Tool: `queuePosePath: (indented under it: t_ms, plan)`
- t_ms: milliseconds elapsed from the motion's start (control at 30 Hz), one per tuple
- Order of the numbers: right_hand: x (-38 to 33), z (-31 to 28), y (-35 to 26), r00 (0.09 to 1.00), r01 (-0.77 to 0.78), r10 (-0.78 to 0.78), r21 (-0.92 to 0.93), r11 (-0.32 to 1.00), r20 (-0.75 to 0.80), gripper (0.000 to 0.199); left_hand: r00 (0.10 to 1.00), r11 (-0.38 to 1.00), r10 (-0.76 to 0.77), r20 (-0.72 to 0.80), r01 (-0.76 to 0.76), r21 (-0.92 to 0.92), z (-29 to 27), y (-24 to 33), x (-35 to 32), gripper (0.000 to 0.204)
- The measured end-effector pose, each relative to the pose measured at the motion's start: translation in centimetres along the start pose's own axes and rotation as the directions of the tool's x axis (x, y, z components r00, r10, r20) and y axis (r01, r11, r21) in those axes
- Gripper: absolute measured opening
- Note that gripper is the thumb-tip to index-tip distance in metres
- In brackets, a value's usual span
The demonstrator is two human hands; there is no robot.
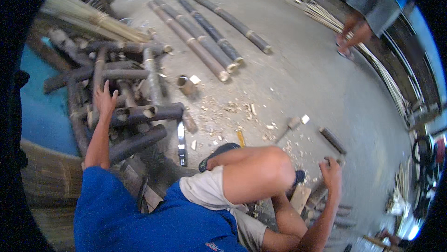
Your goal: The person sits on the floor and handles bamboo poles, inspecting and assembling them into a frame-like structure. They use a knife to cut and shape bamboo pieces, then place the finished components aside.
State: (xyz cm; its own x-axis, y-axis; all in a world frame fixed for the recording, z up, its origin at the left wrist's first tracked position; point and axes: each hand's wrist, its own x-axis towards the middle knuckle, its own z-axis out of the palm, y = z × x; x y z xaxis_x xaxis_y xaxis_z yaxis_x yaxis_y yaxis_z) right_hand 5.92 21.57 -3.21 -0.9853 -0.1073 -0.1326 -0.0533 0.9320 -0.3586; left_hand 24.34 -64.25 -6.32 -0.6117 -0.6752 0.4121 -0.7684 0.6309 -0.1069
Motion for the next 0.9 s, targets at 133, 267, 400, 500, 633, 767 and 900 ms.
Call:
queuePosePath:
  t_ms: [133, 267, 400, 500, 633, 767, 900]
  plan:
    - [-1.2, 1.4, -0.1, 0.996, -0.088, 0.086, 0.078, 0.993, 0.035, 0.042, 0.96, 0.941, 0.242, -0.141, -0.268, -0.209, 1.1, 6.9, -4.6, 0.061]
    - [-2.9, 3.9, 1.7, 0.991, -0.132, 0.132, 0.105, 0.986, 0.003, 0.041, 0.855, 0.807, 0.494, -0.158, -0.519, -0.281, 3.4, 14.3, -10.5, 0.055]
    - [-5.2, 7.2, 2.7, 0.972, -0.232, 0.232, 0.154, 0.96, 0.02, 0.042, 0.721, 0.6, 0.68, 0.131, -0.445, -0.665, 5.3, 21.5, -17.5, 0.053]
    - [-7.0, 11.3, 1.5, 0.96, -0.281, 0.278, 0.179, 0.943, 0.041, 0.041, 0.49, 0.634, 0.705, 0.513, -0.113, -0.765, 4.8, 24.6, -23.1, 0.06]
    - [-10.5, 17.3, -2.2, 0.93, -0.271, 0.192, 0.229, 0.935, 0.314, 0.045, 0.321, 0.693, 0.699, 0.639, -0.082, -0.717, 3.8, 25.5, -27.1, 0.06]
    - [-11.3, 19.2, -4.1, 0.939, -0.078, 0.037, 0.107, 0.991, 0.342, 0.044, 0.339, 0.708, 0.692, 0.638, -0.141, -0.692, 4.0, 24.3, -27.9, 0.061]
    - [-9.8, 19.3, -3.8, 0.943, -0.127, 0.068, 0.161, 0.979, 0.326, 0.043, 0.378, 0.716, 0.682, 0.627, -0.17, -0.677, 5.1, 23.8, -27.5, 0.062]
